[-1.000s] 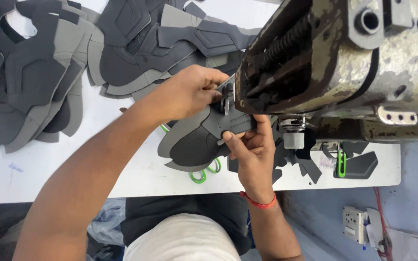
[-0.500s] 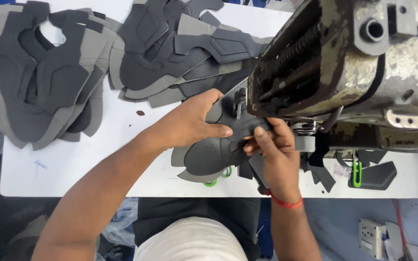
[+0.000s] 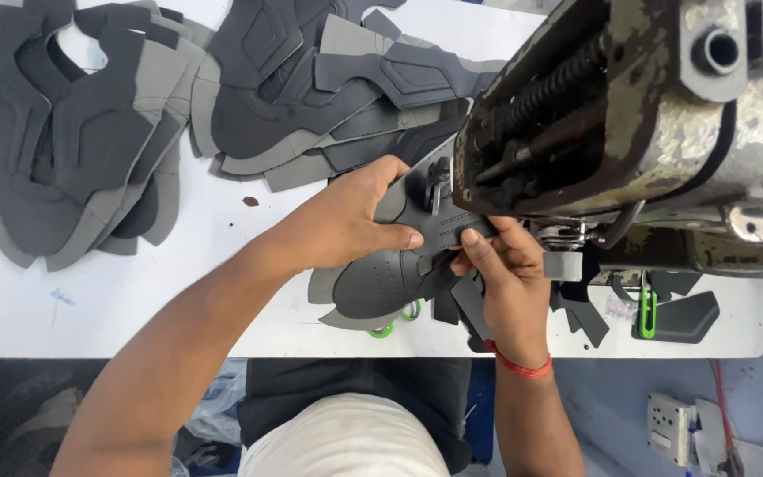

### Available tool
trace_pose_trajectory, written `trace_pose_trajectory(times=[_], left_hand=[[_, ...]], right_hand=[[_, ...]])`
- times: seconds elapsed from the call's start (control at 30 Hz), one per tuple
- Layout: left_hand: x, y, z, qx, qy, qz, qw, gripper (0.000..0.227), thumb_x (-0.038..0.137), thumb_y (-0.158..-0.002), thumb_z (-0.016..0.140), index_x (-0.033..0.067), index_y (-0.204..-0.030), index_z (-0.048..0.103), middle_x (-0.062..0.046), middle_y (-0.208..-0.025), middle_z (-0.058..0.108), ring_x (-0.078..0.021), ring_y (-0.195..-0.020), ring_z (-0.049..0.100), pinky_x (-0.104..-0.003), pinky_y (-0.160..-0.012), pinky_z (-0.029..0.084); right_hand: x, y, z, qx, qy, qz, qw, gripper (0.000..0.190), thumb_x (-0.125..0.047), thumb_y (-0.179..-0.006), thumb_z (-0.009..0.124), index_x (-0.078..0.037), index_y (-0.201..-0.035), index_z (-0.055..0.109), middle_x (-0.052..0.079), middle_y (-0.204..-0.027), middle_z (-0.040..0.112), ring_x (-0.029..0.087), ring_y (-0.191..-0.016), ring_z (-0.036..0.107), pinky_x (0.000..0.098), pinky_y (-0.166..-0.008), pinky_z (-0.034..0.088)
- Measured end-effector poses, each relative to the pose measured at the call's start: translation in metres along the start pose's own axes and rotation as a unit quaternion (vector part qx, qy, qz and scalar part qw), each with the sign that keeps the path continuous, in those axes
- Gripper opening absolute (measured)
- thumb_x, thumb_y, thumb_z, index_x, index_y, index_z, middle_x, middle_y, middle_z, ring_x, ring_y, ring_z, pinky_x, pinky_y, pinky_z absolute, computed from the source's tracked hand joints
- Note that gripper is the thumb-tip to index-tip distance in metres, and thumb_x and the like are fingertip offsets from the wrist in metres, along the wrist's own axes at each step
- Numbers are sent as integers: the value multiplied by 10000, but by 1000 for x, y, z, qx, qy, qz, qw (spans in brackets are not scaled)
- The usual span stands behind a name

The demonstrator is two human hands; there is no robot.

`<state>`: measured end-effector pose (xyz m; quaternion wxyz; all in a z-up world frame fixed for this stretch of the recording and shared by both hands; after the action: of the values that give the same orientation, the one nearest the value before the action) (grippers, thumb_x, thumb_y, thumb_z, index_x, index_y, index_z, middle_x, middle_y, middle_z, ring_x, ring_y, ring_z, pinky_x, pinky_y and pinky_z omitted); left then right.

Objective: The person sews gray shoe parts using a sewing machine, then uses green scissors to trim excess material. They repeat this process for multiple shoe parts, stacking the finished pieces on the table.

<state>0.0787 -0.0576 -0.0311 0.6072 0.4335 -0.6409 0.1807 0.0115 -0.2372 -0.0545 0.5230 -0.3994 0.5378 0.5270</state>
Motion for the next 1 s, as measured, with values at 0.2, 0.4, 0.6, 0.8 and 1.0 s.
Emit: trace_pose_trajectory(times=[0.2,0.4,0.6,0.8,1.0], left_hand=[[5,-1,-3,-13,-40,-67,997,529,252,-767,814,90,-1203,562,-86,-1001,718,-202,-963,678,-357,-857,500],[6,-21,-8,-47,-5,-7,999,546,173,-746,849,53,-1207,583,-86,-1088,739,-193,-1089,682,-342,-937,495],[8,-31,-12,-52,60,-11,997,573,101,-719,848,29,-1220,579,-98,-1107,743,-187,-1078,698,-335,-947,524],[7,-26,-18,5,106,-44,993,545,99,-718,834,35,-1201,590,-94,-1089,733,-178,-1025,712,-331,-889,575],[6,-30,-22,25,104,-13,994,529,95,-755,839,29,-1213,583,-91,-1091,715,-168,-1023,685,-329,-893,564]], right_hand=[[-1,0,1,8,27,-9,1000,357,-57,-999,672,-13,-1352,659,43,-863,733,82,-725,662,215,-691,531],[-2,-3,2,24,66,-1,998,212,-101,-1000,688,-8,-1191,695,39,-849,760,60,-691,653,200,-643,525],[10,-12,-10,74,108,13,991,137,-145,-1009,722,-8,-1008,721,11,-751,689,54,-649,592,197,-569,447],[-13,-7,-5,90,119,-30,988,131,-171,-1002,659,-44,-1028,679,-40,-806,675,33,-706,618,180,-590,472],[103,63,-50,-50,144,235,960,620,-476,-1057,477,14,-762,716,97,-542,651,138,-391,553,229,-336,381]])
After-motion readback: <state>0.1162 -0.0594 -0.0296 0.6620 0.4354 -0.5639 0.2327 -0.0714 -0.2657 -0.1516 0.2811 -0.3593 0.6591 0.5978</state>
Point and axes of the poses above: each hand's wrist, its own y-axis away from the middle knuckle, its own z-axis out of the palm, x = y × z, the point moved 10 cm from there along -y, towards the middle knuckle
